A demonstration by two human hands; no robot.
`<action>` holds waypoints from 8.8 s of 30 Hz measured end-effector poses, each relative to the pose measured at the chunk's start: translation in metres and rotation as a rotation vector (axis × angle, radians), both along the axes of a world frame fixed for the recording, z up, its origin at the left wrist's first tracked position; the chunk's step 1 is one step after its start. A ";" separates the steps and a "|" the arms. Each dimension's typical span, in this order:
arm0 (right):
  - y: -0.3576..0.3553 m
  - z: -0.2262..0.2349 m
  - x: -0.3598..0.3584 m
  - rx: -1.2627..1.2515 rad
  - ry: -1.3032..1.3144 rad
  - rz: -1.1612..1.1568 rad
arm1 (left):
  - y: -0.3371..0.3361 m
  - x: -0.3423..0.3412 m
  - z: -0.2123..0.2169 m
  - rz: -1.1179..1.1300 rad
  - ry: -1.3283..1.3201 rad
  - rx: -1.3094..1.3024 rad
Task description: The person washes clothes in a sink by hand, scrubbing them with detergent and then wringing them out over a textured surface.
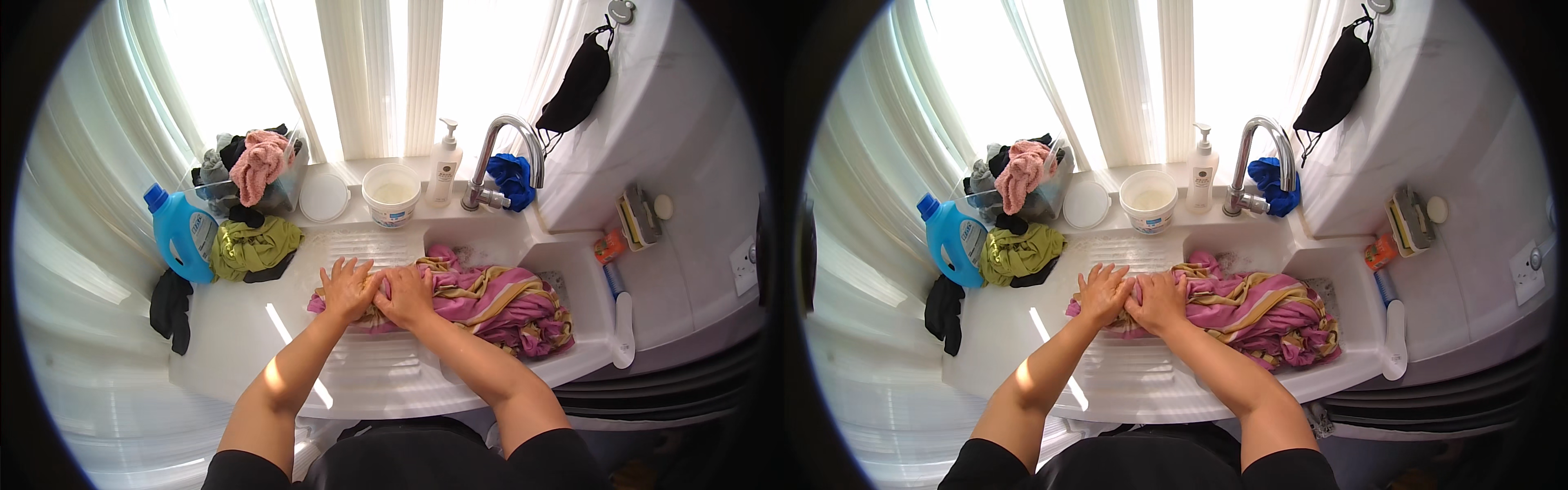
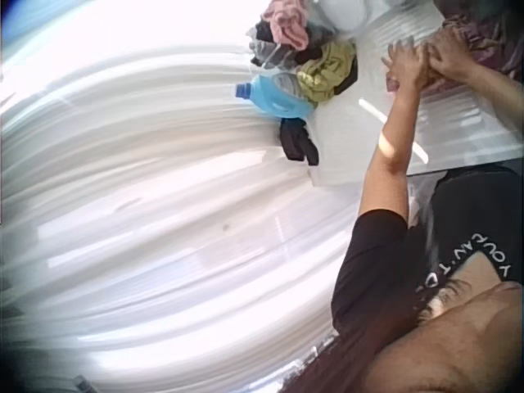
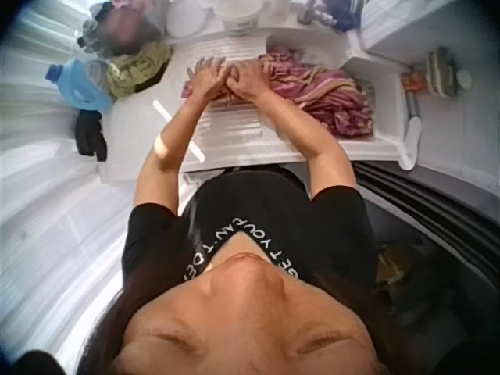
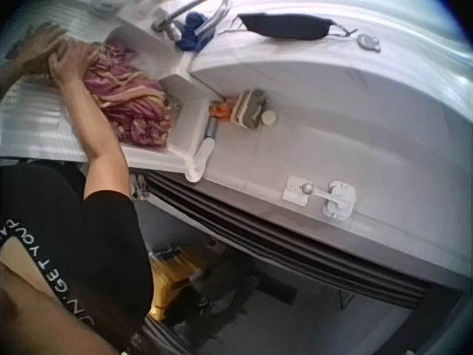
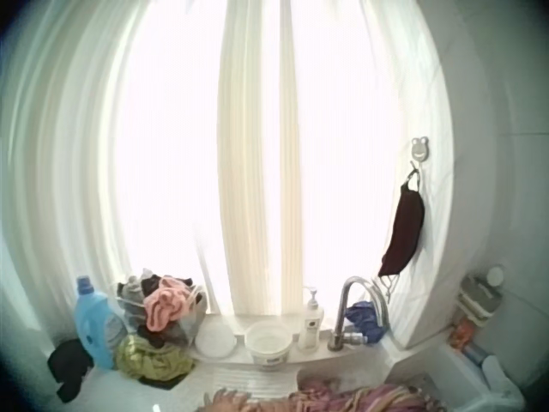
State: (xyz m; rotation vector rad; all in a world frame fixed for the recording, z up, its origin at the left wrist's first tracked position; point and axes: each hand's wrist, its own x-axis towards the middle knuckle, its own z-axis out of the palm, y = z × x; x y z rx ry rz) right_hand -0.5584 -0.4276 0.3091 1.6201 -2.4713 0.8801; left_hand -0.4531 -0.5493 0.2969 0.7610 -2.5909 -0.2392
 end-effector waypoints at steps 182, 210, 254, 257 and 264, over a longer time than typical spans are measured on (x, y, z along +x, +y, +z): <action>-0.004 0.056 -0.026 0.621 -0.406 0.211 | 0.000 0.021 0.009 -0.153 -0.076 0.407; 0.013 0.000 -0.039 -0.028 -0.029 0.579 | 0.019 0.004 0.008 -0.395 0.304 0.425; 0.128 0.004 -0.092 0.425 0.214 0.109 | 0.023 0.117 0.122 -0.154 -0.360 -0.223; 0.091 -0.018 -0.112 0.560 0.331 0.137 | 0.010 0.117 0.083 -0.055 -0.424 -0.216; 0.088 -0.046 -0.126 0.200 -0.072 0.283 | 0.000 0.122 0.059 -0.156 -0.218 -0.250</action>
